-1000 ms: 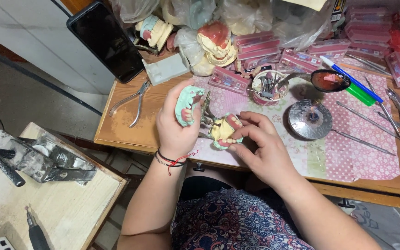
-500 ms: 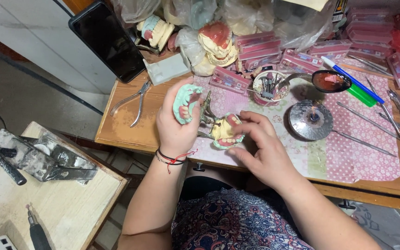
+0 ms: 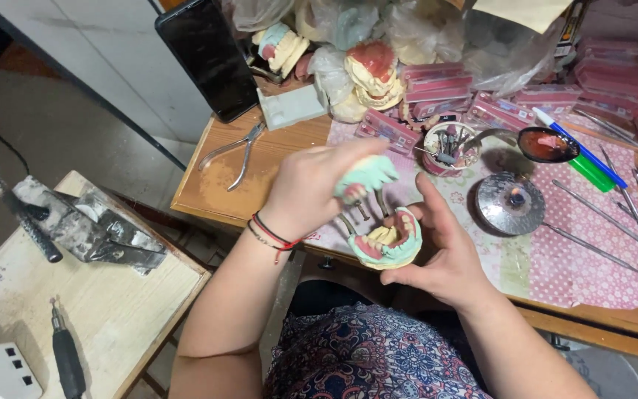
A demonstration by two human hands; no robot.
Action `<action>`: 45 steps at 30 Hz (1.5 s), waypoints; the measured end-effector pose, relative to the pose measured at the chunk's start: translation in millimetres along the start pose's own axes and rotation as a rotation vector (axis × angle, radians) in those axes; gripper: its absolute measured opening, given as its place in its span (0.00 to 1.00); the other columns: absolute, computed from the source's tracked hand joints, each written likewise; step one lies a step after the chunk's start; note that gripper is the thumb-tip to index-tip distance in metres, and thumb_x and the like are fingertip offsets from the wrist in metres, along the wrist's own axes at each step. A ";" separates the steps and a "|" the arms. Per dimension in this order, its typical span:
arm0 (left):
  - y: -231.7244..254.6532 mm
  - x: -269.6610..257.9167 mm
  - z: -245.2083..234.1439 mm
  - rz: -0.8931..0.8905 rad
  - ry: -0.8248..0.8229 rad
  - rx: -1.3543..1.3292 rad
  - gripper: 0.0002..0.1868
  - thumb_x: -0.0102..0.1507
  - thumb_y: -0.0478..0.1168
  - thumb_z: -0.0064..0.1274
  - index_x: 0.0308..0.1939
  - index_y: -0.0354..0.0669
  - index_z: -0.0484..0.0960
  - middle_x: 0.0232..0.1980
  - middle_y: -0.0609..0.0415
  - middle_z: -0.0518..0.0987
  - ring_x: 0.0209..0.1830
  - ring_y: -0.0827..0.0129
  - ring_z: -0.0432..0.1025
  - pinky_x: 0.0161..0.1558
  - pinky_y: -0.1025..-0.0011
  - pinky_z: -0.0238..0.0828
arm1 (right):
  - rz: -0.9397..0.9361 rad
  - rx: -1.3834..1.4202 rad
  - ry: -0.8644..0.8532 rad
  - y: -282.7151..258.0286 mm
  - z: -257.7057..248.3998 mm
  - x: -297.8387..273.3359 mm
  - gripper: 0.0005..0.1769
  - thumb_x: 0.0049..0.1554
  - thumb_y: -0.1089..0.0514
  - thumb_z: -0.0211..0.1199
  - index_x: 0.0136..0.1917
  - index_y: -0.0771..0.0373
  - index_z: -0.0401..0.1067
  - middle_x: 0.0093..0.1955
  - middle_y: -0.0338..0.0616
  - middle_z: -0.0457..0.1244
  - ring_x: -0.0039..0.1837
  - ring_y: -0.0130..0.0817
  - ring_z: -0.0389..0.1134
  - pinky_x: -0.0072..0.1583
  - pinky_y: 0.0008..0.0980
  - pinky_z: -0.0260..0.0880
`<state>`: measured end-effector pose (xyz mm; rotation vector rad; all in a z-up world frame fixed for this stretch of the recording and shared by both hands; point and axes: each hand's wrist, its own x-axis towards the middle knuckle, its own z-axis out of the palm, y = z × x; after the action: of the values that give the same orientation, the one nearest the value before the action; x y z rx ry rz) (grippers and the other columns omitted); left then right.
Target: The person is grinding a dental component and then shaping a denture model using wax and hand tools at a laboratory bench.
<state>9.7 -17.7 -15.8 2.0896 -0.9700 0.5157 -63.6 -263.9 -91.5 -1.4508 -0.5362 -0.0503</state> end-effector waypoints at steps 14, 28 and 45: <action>19.0 11.4 30.2 0.331 0.078 0.436 0.16 0.69 0.44 0.56 0.61 0.65 0.80 0.32 0.65 0.81 0.35 0.72 0.81 0.48 0.71 0.80 | 0.018 0.038 0.173 17.1 -8.5 -10.3 0.74 0.24 0.67 0.86 0.80 0.72 0.54 0.66 0.60 0.67 0.65 0.41 0.68 0.70 0.50 0.70; 36.5 11.1 5.4 0.186 -0.251 0.096 0.36 0.64 0.28 0.54 0.76 0.56 0.68 0.49 0.47 0.85 0.54 0.52 0.81 0.59 0.56 0.77 | 0.102 0.176 0.205 12.7 -7.4 -15.0 0.67 0.33 0.57 0.84 0.80 0.69 0.55 0.75 0.52 0.61 0.72 0.36 0.62 0.75 0.44 0.64; 61.6 -20.6 29.4 0.153 0.086 -0.310 0.49 0.44 0.62 0.75 0.60 0.39 0.75 0.66 0.35 0.78 0.62 0.40 0.78 0.59 0.46 0.77 | 0.074 0.744 0.087 -21.8 -5.1 -13.9 0.45 0.53 0.53 0.68 0.76 0.77 0.55 0.64 0.70 0.65 0.63 0.53 0.71 0.66 0.55 0.69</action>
<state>-49.8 -56.9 -18.1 1.7141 -1.0908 0.4934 -81.9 -275.8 -76.7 -0.7354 -0.3693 0.1335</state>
